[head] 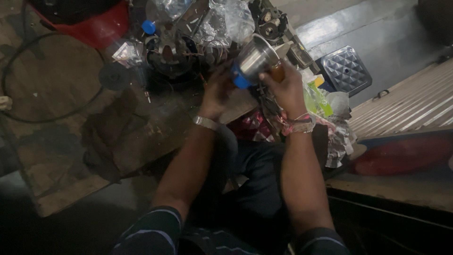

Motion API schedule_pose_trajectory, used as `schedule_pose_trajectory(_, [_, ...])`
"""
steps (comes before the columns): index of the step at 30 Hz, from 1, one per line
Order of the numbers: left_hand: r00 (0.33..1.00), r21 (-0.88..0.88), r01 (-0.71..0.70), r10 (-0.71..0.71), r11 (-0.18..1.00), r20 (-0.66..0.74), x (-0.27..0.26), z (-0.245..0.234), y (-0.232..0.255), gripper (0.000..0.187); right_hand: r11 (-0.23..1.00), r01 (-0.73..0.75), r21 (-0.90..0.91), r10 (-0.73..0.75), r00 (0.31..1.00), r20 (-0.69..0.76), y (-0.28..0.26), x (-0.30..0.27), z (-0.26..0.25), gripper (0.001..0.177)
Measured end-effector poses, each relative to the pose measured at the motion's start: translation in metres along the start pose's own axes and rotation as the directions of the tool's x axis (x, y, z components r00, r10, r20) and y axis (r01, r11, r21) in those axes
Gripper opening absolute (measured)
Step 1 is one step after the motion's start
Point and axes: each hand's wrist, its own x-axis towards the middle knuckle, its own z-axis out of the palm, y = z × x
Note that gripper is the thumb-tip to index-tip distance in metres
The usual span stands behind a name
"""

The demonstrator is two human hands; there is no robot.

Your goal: The person sits on the floor and uses a screwdriver to manipulate a small metal bowl containing wires and components. They repeatedly insert the tool into the bowl, adjust the internal parts, and occasionally wipe the surface with a cloth.

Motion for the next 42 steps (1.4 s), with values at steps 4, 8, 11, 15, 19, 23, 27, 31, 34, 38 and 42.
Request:
schedule_pose_trajectory(4, [0.996, 0.267, 0.026, -0.002, 0.963, -0.089, 0.004, -0.019, -0.003, 0.053, 0.952, 0.005, -0.305, 0.035, 0.992, 0.123, -0.003, -0.005, 0.005, 0.036])
schedule_pose_trajectory(8, [0.929, 0.108, 0.201, -0.155, 0.973, -0.337, 0.002, -0.007, 0.002, 0.053, 0.930, 0.204, -0.306, -0.141, 0.966, 0.215, 0.008, -0.008, 0.018, 0.036])
schedule_pose_trajectory(11, [0.949, 0.291, 0.193, -0.104, 0.937, -0.296, 0.004, -0.007, -0.003, 0.046, 0.896, 0.234, -0.379, -0.111, 0.941, 0.319, 0.015, -0.012, 0.025, 0.028])
schedule_pose_trajectory(15, [0.985, 0.477, 0.116, -0.039, 0.871, -0.169, 0.016, -0.027, -0.026, 0.036, 0.908, 0.134, -0.398, 0.050, 0.907, 0.418, 0.020, -0.017, 0.032, 0.031])
schedule_pose_trajectory(19, [0.962, 0.825, -0.098, 0.264, 0.556, -0.064, 0.022, -0.040, -0.034, 0.036, 0.932, 0.173, -0.318, -0.020, 0.902, 0.432, 0.018, -0.021, 0.018, 0.041])
schedule_pose_trajectory(23, [0.915, 0.911, -0.116, 0.400, 0.395, -0.057, 0.013, -0.033, -0.030, 0.035, 0.983, 0.049, -0.177, -0.016, 0.983, 0.182, 0.010, -0.023, -0.003, 0.044])
schedule_pose_trajectory(27, [0.873, 0.865, -0.171, 0.480, 0.472, -0.089, 0.003, -0.017, -0.019, 0.047, 0.990, 0.012, -0.139, -0.034, 0.987, -0.156, 0.014, -0.021, -0.001, 0.051])
schedule_pose_trajectory(31, [0.847, 0.932, -0.195, 0.532, 0.304, 0.003, -0.040, -0.013, -0.009, 0.058, 0.980, 0.156, -0.122, -0.193, 0.891, -0.410, 0.037, -0.022, 0.000, 0.068])
schedule_pose_trajectory(34, [0.861, 0.976, -0.191, 0.496, 0.104, 0.115, -0.084, -0.026, -0.005, 0.074, 0.987, -0.024, 0.161, 0.096, 0.882, -0.462, 0.040, -0.029, -0.007, 0.064])
schedule_pose_trajectory(38, [0.858, 0.931, -0.316, 0.363, -0.185, 0.363, -0.090, -0.061, -0.001, 0.080, 0.895, 0.069, -0.440, -0.312, 0.802, -0.510, 0.017, -0.048, -0.028, 0.044])
schedule_pose_trajectory(42, [0.922, 0.906, -0.310, 0.140, -0.289, 0.360, -0.088, -0.069, 0.001, 0.076, 0.984, 0.103, -0.147, -0.164, 0.850, -0.501, -0.016, -0.077, -0.043, 0.040])
